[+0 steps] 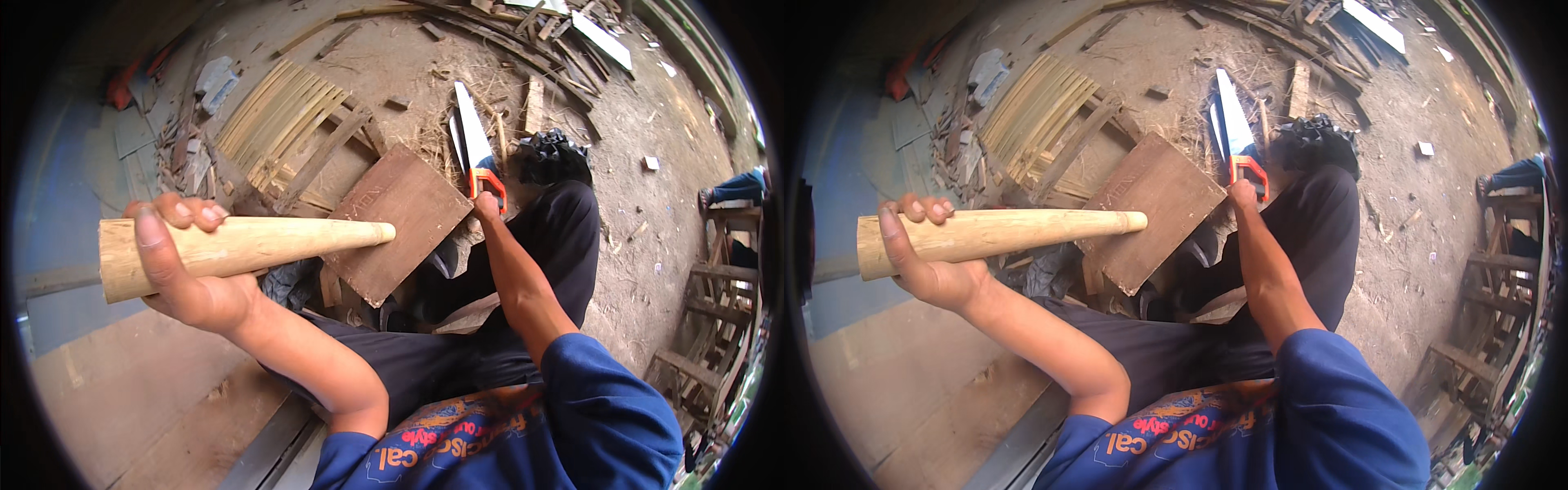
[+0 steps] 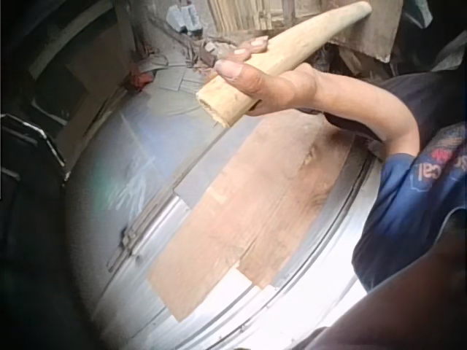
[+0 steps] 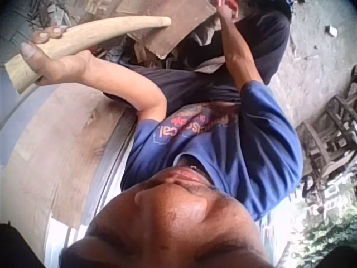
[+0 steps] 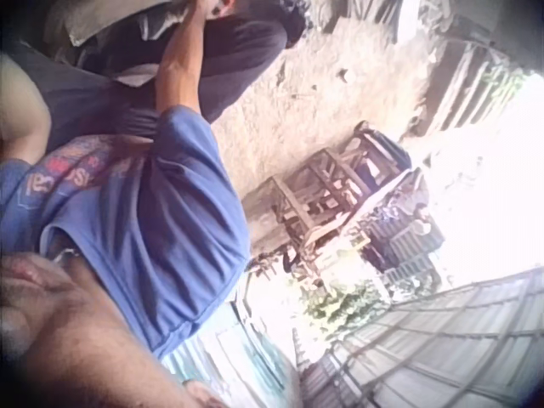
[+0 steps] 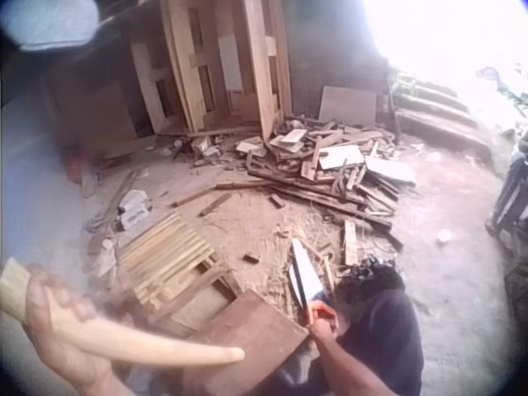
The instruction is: The person sits on the floor and assembles a bamboo structure. They use a hammer to drive nails into a wooden base and attach bamboo poles. The person also uses a saw to cut a bamboo pole to size.
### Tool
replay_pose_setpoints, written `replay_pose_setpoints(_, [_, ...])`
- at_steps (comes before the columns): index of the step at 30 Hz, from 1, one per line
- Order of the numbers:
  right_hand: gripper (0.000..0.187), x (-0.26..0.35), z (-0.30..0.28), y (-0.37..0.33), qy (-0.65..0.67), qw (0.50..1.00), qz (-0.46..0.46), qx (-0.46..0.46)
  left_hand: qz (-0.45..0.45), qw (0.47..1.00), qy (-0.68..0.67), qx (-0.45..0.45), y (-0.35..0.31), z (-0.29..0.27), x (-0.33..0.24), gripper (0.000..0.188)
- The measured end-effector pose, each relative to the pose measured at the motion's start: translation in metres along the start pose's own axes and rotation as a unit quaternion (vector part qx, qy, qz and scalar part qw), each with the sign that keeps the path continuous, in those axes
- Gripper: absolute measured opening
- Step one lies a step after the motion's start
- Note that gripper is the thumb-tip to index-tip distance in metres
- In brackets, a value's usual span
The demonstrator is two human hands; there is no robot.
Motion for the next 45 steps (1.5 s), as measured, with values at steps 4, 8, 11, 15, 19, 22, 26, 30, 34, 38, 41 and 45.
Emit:
replay_pose_setpoints(4, [0.035,-0.004,-0.003,-0.014,0.030,0.999,-0.015,0.005,0.004,1.000,0.021,-0.014,0.009,-0.014,0.004,0.022])
replay_pose_setpoints(8, [0.041,-0.010,-0.004,-0.043,0.030,0.999,-0.036,-0.022,0.002,1.000,0.013,-0.011,0.005,-0.019,0.002,0.025])
replay_pose_setpoints(11, [0.066,-0.033,0.018,-0.028,0.019,0.997,-0.053,-0.046,-0.007,0.999,-0.029,0.026,-0.002,-0.017,0.002,0.026])
replay_pose_setpoints(15, [0.076,-0.033,0.048,-0.025,0.068,0.996,0.016,0.057,0.007,1.000,0.004,0.023,-0.015,-0.025,-0.013,0.024])
replay_pose_setpoints(19, [0.051,-0.052,0.067,-0.016,0.215,0.956,0.162,0.113,0.016,1.000,0.008,-0.019,-0.021,-0.051,-0.022,0.023])
replay_pose_setpoints(22, [0.010,-0.044,0.114,-0.023,0.532,0.771,0.211,0.280,0.014,1.000,-0.010,-0.014,-0.023,-0.061,-0.023,0.024])
replay_pose_setpoints(26, [0.010,-0.059,0.065,0.005,0.494,0.834,0.221,0.108,-0.006,1.000,-0.005,-0.015,-0.022,-0.053,-0.013,0.024])
replay_pose_setpoints(30, [0.010,-0.013,0.007,-0.016,0.521,0.839,0.084,0.133,-0.009,0.995,-0.093,-0.018,-0.022,-0.042,-0.013,0.028])
replay_pose_setpoints(34, [0.021,0.019,-0.067,-0.063,0.560,0.826,-0.021,0.058,0.014,0.998,-0.051,0.031,-0.022,-0.016,-0.020,0.029])
replay_pose_setpoints(38, [0.021,0.072,-0.157,-0.172,0.649,0.738,-0.185,0.036,0.019,0.996,-0.045,0.073,-0.018,-0.010,-0.020,0.027])
replay_pose_setpoints(41, [0.024,0.109,-0.195,-0.196,0.649,0.705,-0.262,0.118,0.002,0.995,-0.053,0.085,-0.024,-0.003,-0.002,0.028])
replay_pose_setpoints(45, [0.019,0.140,-0.264,-0.230,0.550,0.764,-0.329,0.074,-0.010,0.993,-0.032,0.117,-0.038,0.018,0.008,0.028])
Point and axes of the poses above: each hand's wrist, its own y-axis towards the middle knuckle, its own z-axis out of the palm, x = y × z, the point moved 10 cm from there along y, towards the middle knuckle, and after that the axes turned 3 degrees about z, right-handed, at the moved point
